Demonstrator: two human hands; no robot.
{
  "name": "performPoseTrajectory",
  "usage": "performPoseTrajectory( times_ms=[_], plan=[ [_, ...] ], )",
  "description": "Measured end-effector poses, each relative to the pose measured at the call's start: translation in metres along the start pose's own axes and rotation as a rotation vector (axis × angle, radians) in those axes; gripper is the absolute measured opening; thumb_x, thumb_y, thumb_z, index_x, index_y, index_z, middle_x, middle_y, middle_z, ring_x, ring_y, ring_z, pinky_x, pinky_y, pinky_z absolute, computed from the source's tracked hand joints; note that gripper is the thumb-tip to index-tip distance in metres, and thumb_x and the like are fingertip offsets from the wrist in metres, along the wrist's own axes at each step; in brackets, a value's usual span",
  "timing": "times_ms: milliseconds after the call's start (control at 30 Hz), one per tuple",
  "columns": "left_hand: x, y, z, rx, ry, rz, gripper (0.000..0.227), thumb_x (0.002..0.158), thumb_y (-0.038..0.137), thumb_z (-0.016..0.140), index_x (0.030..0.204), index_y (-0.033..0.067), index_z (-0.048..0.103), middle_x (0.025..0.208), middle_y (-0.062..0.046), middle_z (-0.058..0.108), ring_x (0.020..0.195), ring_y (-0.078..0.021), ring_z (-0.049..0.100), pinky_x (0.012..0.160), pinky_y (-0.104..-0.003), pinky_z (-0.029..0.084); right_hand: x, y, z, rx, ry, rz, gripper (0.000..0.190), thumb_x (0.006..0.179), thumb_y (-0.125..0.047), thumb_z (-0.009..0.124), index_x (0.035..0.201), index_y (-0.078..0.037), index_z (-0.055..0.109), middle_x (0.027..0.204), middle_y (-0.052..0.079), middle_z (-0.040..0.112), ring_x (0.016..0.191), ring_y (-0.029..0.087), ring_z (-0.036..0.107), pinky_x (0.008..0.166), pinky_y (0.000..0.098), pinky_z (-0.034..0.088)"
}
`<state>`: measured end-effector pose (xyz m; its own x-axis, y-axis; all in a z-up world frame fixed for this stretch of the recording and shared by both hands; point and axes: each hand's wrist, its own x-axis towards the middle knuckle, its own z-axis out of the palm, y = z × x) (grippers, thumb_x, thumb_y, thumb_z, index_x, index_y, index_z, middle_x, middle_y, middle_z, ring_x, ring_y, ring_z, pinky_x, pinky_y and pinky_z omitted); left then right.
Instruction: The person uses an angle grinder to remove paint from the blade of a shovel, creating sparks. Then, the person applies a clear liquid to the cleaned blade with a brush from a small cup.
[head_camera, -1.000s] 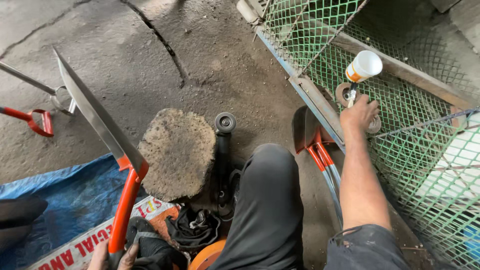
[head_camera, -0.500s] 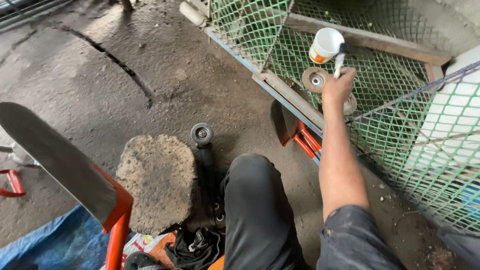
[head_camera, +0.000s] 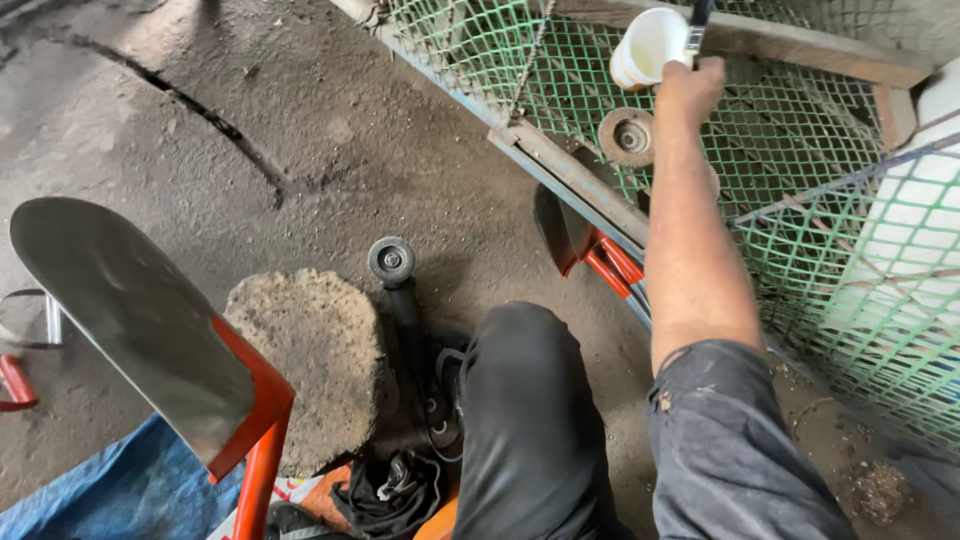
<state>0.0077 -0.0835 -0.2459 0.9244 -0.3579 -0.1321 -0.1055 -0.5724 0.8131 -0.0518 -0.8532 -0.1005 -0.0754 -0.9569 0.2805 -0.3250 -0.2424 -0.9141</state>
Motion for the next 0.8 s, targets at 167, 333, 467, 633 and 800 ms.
performPoseTrajectory(
  times_ms=[167,333,467,633,800],
  plan=[
    [-0.009,0.025,-0.018,-0.067,-0.075,0.114,0.054,0.089,0.007,0.078,0.137,-0.0047,0.057,0.120,-0.017,0.067,0.109,-0.0187,0.060,0.091,-0.030,0.047,0.002,0.019,-0.021,-0.200,-0.117,-0.259,0.032,0.086,-0.003,0.066,0.118,0.002,0.063,0.112,0.015,0.073,0.101,0.024,0.073,0.091,0.0389,0.056],
    [-0.072,0.061,-0.056,-0.218,-0.009,0.095,0.056,0.090,0.006,0.077,0.140,-0.0052,0.056,0.125,-0.017,0.067,0.114,-0.0187,0.059,0.093,-0.029,0.046,-0.056,-0.014,-0.077,0.057,-0.630,-0.330,0.041,0.092,0.005,0.054,0.132,0.002,0.060,0.121,0.011,0.069,0.107,0.018,0.070,0.090,0.0312,0.056],
    [-0.083,0.085,-0.071,-0.600,-0.044,-0.389,0.060,0.081,0.014,0.078,0.137,0.0042,0.058,0.097,-0.004,0.061,0.062,-0.0091,0.049,0.049,-0.025,0.040,-0.139,-0.060,-0.069,-0.172,-0.858,-0.424,0.042,0.100,-0.003,0.066,0.138,0.007,0.052,0.120,0.015,0.067,0.101,0.020,0.066,0.083,0.0336,0.052],
    [-0.109,0.095,-0.089,-0.926,-0.093,-0.461,0.048,0.084,0.014,0.074,0.130,0.0038,0.061,0.072,-0.002,0.056,0.054,-0.0092,0.050,0.047,-0.025,0.040,-0.252,-0.119,-0.024,-0.256,-1.253,-0.750,0.031,0.094,-0.009,0.071,0.123,0.000,0.066,0.106,0.017,0.070,0.094,0.025,0.066,0.080,0.0405,0.053],
    [-0.125,0.097,-0.094,-0.874,-0.068,-0.357,0.044,0.092,0.019,0.071,0.132,0.0028,0.063,0.073,0.001,0.052,0.056,-0.0078,0.048,0.050,-0.023,0.039,-0.362,-0.107,0.044,-0.414,-1.484,-0.797,0.034,0.087,-0.023,0.073,0.118,-0.011,0.069,0.097,0.021,0.074,0.088,0.035,0.073,0.080,0.0465,0.056]
  ],
)
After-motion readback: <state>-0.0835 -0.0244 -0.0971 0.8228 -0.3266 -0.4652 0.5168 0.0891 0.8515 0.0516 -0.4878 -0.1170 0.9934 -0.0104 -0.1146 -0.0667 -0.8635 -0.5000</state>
